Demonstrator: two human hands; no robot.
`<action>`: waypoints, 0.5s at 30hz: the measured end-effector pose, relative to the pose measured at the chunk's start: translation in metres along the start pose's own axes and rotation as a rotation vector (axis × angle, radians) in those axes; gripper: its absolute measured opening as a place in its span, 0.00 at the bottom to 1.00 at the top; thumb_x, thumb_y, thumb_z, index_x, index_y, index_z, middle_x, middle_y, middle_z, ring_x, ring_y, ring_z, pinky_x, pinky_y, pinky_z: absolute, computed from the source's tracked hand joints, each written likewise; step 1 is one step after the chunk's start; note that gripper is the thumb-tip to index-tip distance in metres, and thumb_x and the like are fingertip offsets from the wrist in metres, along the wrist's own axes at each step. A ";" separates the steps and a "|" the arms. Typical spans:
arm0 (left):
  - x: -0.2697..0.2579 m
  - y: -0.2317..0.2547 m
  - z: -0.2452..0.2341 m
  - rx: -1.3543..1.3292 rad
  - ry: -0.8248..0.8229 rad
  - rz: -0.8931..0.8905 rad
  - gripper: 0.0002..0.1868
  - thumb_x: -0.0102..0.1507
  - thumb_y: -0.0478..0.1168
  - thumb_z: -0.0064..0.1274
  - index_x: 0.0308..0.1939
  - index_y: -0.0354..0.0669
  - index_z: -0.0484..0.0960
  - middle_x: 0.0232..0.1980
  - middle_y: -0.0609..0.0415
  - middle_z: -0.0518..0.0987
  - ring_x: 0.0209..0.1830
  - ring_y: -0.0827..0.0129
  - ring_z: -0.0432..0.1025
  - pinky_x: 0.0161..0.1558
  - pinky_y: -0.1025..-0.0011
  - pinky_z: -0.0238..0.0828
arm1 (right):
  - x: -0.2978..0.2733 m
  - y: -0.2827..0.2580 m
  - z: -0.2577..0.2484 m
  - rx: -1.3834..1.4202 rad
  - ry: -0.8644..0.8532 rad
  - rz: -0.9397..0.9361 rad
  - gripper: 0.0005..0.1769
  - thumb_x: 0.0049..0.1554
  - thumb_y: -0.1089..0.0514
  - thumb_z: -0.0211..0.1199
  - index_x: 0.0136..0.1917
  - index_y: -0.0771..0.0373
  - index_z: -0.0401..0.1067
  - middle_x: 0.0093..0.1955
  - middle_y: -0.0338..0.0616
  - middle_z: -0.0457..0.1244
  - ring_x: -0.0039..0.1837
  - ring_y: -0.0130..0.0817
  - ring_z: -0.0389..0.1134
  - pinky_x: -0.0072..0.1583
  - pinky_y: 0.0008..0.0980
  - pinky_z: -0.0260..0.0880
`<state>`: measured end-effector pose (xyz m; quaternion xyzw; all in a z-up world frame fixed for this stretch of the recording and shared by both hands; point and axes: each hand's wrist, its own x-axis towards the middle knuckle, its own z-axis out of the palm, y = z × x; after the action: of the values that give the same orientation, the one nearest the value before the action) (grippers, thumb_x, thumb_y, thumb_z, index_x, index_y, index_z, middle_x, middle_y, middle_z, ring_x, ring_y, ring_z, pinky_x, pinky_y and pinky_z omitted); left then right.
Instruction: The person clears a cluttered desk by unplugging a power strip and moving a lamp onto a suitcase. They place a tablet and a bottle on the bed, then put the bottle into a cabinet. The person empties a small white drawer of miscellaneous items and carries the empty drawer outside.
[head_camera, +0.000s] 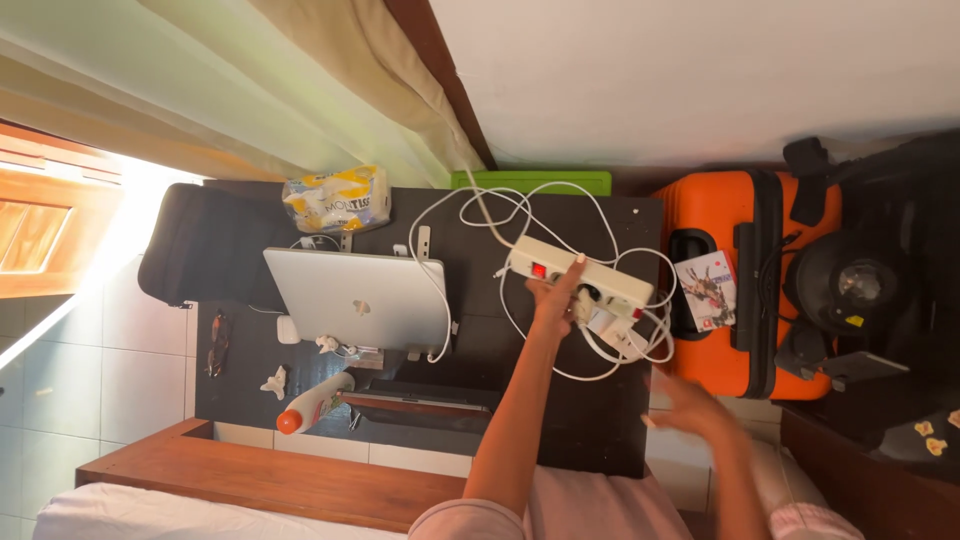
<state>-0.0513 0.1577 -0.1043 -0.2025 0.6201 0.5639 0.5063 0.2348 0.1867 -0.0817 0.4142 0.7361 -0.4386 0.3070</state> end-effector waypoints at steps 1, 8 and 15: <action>-0.013 0.011 -0.003 0.004 0.000 -0.004 0.63 0.49 0.60 0.78 0.69 0.44 0.46 0.44 0.44 0.69 0.36 0.62 0.70 0.33 0.63 0.74 | -0.022 -0.025 -0.024 0.004 -0.002 0.004 0.41 0.46 0.50 0.79 0.69 0.65 0.71 0.69 0.64 0.65 0.72 0.63 0.63 0.75 0.55 0.62; -0.009 -0.005 -0.007 0.068 0.061 0.019 0.70 0.51 0.56 0.77 0.72 0.36 0.34 0.48 0.36 0.69 0.37 0.54 0.74 0.37 0.51 0.78 | -0.025 -0.119 -0.082 0.092 0.662 -0.321 0.30 0.60 0.42 0.62 0.73 0.48 0.67 0.61 0.48 0.68 0.62 0.49 0.69 0.62 0.47 0.69; -0.091 0.016 0.001 0.075 -0.065 0.047 0.66 0.57 0.50 0.72 0.75 0.42 0.29 0.61 0.29 0.64 0.52 0.47 0.76 0.55 0.42 0.71 | 0.010 -0.153 -0.101 0.195 0.324 -0.459 0.30 0.61 0.45 0.65 0.73 0.55 0.67 0.61 0.59 0.67 0.65 0.64 0.66 0.63 0.64 0.62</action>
<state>-0.0270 0.1343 -0.0179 -0.1502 0.6285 0.5586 0.5200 0.0866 0.2390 0.0130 0.3292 0.8044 -0.4931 0.0371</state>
